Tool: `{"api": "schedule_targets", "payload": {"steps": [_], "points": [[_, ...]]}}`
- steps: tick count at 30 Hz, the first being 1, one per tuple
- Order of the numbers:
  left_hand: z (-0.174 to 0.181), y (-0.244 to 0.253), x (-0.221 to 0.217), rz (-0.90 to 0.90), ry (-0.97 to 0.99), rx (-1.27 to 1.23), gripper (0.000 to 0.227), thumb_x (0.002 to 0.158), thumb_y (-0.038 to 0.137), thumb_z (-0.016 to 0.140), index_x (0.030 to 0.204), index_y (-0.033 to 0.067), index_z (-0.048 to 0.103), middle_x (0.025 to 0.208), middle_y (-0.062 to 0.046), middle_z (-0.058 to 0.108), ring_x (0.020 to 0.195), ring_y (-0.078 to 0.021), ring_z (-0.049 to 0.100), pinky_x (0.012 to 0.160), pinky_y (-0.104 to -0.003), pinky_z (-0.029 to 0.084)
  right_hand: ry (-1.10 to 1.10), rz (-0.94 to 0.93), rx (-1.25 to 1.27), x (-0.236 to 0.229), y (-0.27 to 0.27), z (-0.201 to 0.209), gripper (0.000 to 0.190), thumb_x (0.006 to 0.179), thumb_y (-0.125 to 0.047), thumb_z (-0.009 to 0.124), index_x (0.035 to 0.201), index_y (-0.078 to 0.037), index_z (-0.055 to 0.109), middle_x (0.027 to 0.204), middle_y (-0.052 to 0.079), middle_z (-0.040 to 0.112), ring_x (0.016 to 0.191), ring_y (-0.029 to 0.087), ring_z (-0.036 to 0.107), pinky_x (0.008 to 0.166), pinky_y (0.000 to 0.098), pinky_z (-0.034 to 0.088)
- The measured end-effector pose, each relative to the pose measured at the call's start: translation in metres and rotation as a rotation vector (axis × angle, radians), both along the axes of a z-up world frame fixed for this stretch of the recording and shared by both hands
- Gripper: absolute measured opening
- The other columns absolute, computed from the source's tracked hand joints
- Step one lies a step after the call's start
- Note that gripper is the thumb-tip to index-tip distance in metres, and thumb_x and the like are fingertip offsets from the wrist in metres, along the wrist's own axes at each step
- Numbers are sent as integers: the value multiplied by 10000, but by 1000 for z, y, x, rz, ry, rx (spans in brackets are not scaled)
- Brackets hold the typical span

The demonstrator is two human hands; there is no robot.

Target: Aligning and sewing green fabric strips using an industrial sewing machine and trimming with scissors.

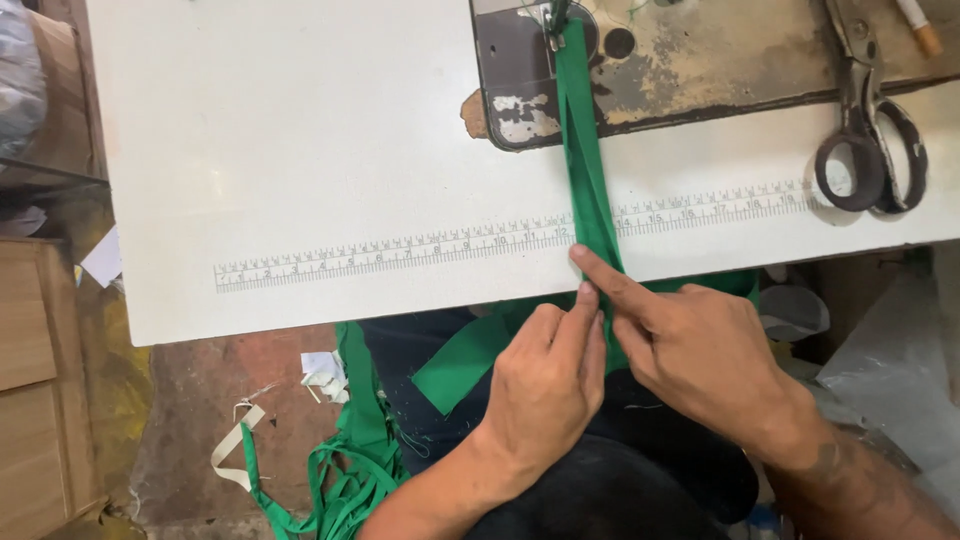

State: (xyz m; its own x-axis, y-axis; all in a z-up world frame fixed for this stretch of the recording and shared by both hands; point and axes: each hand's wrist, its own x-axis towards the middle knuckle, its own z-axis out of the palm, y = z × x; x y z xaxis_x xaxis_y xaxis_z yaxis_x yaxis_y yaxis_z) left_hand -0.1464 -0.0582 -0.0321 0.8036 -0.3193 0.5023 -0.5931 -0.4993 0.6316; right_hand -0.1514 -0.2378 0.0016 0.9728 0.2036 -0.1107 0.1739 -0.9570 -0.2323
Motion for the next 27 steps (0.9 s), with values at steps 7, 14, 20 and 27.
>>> {"api": "schedule_targets", "payload": {"steps": [7, 14, 20, 27], "points": [[29, 22, 31, -133, 86, 216, 205, 1095, 114, 661, 1231, -35, 697, 820, -100, 545, 674, -282, 534, 527, -437, 499, 124, -46, -117, 3, 0, -4, 804, 1011, -338, 574, 1741, -508, 283, 502, 30, 595, 454, 269, 565, 470, 471, 463], [32, 48, 137, -347, -392, 459, 340, 1137, 248, 733, 1390, 23, 767, 1484, -121, 682, 1442, -370, 566, 1179, -511, 542, 142, -39, -84, -1, 4, -6, 808, 1030, -317, 581, 1767, -411, 263, 464, 23, 565, 396, 235, 475, 428, 452, 406], [25, 48, 146, -478, -477, 529, 414, 1176, 335, 682, 1435, 24, 765, 1506, -150, 697, 1531, -403, 464, 1320, -554, 377, 154, -42, -37, 0, 4, -6, 814, 1034, -292, 574, 1770, -394, 242, 446, 0, 598, 371, 214, 494, 419, 440, 417], [25, 46, 149, -512, -515, 461, 412, 1165, 310, 678, 1366, -37, 772, 1424, -200, 745, 1451, -372, 584, 1275, -497, 451, -322, -21, 152, -14, 19, 21, 544, 1052, -180, 746, 1576, -97, 624, 547, 2, 553, 488, 198, 497, 513, 432, 434]]}}
